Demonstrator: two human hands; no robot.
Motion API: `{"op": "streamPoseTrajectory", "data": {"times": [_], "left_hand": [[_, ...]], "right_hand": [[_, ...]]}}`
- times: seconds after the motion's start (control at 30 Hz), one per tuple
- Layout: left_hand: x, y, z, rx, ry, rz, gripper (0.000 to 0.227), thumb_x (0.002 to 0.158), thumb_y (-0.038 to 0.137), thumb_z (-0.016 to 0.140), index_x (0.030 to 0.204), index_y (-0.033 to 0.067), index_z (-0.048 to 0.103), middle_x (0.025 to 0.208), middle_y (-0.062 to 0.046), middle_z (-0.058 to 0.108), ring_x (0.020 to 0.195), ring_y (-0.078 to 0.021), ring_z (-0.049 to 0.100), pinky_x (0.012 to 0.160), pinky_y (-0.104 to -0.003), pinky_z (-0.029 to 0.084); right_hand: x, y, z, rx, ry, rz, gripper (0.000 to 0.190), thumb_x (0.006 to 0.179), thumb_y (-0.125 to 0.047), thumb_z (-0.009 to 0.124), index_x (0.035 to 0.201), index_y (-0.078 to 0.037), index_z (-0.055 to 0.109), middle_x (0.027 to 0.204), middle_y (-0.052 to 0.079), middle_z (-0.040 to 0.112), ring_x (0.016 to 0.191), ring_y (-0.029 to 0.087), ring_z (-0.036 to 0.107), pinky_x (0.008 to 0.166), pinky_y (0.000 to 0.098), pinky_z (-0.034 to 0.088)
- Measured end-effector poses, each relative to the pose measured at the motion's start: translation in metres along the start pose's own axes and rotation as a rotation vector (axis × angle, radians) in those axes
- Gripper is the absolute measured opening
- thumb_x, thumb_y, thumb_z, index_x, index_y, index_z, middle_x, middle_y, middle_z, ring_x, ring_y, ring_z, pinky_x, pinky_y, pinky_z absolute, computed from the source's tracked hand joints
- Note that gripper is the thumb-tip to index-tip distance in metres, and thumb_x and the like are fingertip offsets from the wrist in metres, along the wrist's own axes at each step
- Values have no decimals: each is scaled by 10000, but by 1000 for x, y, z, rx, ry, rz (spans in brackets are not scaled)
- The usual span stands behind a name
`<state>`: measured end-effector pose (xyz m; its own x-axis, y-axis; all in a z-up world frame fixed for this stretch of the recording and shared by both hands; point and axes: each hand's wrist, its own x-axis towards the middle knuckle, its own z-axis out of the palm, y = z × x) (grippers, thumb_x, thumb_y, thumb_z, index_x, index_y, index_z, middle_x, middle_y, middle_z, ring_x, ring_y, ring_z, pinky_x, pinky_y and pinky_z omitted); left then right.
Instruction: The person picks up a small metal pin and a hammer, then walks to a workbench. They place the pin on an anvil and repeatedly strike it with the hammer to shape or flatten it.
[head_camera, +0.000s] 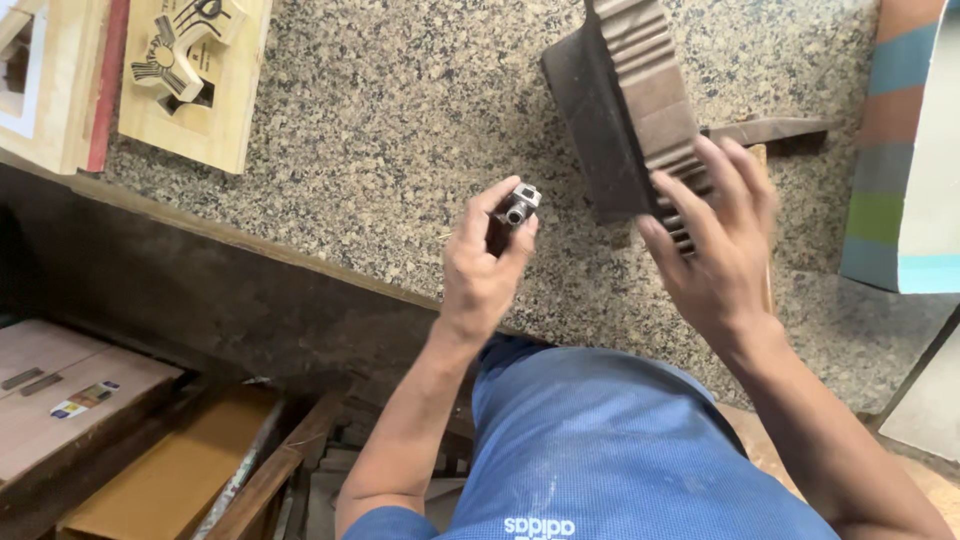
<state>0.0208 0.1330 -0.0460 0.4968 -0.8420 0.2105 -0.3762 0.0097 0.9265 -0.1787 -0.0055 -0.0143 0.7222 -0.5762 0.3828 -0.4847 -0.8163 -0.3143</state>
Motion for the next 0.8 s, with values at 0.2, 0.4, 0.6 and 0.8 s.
{"op": "streamPoseTrajectory", "data": {"times": [0.2,0.4,0.6,0.8], "left_hand": [[22,22,-5,280,-43,92,369,1054,283,679,1328,44,620,1108,-106,709,866,-154,710,695,-263,593],[37,22,14,344,-158,185,390,1044,318,685,1319,51,616,1032,-65,734,758,-150,735,601,-237,599],[42,29,31,407,-272,191,431,1029,314,685,1325,10,607,961,-88,702,697,-181,709,577,-272,595],[49,31,41,435,-355,156,437,1009,251,658,1357,2,565,1000,-106,656,808,-259,723,683,-371,602]], "right_hand": [[4,18,12,162,-85,48,284,951,-39,722,1231,2,706,1398,215,621,1336,437,585,1113,482,498],[-36,67,1,355,-24,372,292,1165,-141,669,1430,-40,600,1556,236,567,1386,309,615,1145,411,537],[-103,80,-17,48,-316,508,558,1042,-96,700,1559,-24,504,1283,251,622,1103,371,639,939,460,544],[-145,59,-79,760,-263,1024,558,1045,-209,624,1541,17,504,990,128,586,768,184,569,646,346,505]]}}
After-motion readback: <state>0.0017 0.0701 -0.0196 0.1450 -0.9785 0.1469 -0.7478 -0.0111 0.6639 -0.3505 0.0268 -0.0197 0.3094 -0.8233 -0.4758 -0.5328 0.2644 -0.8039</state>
